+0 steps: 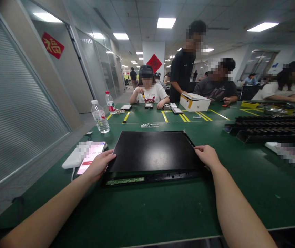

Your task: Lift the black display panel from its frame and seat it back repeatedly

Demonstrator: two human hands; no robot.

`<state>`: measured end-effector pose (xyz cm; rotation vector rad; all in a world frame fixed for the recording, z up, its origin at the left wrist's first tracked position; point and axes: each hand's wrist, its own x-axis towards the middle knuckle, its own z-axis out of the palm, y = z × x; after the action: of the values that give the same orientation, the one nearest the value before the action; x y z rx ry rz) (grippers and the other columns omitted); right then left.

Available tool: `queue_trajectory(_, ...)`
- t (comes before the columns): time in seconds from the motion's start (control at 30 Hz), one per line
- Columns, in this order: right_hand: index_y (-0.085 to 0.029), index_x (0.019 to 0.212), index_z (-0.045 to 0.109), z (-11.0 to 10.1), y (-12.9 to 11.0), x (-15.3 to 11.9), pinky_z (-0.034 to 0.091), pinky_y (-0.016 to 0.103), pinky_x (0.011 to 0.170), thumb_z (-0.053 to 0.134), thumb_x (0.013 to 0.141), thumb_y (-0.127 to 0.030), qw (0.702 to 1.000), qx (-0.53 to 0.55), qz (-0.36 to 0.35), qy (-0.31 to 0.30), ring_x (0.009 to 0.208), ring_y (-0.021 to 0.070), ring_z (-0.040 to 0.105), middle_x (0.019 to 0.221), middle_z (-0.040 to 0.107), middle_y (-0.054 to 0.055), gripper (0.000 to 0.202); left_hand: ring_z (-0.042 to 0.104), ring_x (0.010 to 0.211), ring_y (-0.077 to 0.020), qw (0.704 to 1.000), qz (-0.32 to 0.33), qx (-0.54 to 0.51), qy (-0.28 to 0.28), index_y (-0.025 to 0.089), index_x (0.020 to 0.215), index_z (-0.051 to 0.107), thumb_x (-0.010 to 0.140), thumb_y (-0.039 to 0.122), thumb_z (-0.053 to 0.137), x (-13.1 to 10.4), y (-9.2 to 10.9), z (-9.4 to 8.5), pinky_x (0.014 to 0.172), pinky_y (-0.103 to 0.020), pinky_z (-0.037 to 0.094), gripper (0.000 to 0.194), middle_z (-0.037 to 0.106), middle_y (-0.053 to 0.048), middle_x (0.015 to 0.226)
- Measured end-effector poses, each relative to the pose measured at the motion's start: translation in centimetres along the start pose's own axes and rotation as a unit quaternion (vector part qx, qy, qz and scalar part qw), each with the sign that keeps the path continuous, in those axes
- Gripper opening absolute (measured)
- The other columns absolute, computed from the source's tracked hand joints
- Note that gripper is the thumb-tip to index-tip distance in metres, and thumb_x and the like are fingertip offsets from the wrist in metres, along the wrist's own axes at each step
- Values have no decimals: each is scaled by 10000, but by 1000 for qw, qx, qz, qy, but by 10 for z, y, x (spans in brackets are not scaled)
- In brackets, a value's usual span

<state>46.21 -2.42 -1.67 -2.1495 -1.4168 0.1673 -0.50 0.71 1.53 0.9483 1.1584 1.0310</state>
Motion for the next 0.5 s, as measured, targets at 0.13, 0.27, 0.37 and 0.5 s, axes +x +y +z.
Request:
queue_trajectory(0.13, -241, 892, 814, 4, 3, 2, 519, 363, 817, 602, 763, -292, 999, -29, -5, -20, 905, 280, 689, 917, 758, 70, 253, 747, 889, -218, 1000, 4, -1, 8, 156, 1130, 662, 807, 92, 646, 0, 1, 1, 781, -303, 591, 330, 785, -73, 952)
queue_trajectory(0.27, -241, 885, 812, 8, 4, 4, 516, 383, 863, 606, 756, -286, 999, -36, -17, -27, 930, 287, 691, 943, 759, 73, 247, 747, 896, -230, 1000, 2, -14, 3, 144, 1126, 669, 775, 90, 675, 3, -2, 0, 803, -317, 589, 354, 785, -83, 947)
queue_trajectory(0.37, -242, 859, 808, 10, 4, 5, 517, 385, 865, 609, 740, -276, 1000, -22, -9, -21, 923, 285, 693, 942, 760, 72, 235, 750, 885, -235, 1000, 2, -25, -4, 143, 1133, 663, 761, 92, 687, 4, -4, -1, 812, -336, 591, 376, 784, -88, 939)
queue_trajectory(0.5, -247, 853, 798, 13, 8, 6, 522, 371, 834, 595, 691, -203, 999, 20, 19, -18, 890, 274, 699, 907, 762, 59, 264, 751, 881, -235, 1000, 4, -22, -8, 144, 1148, 647, 772, 91, 666, 3, -4, -2, 812, -345, 593, 380, 784, -88, 934)
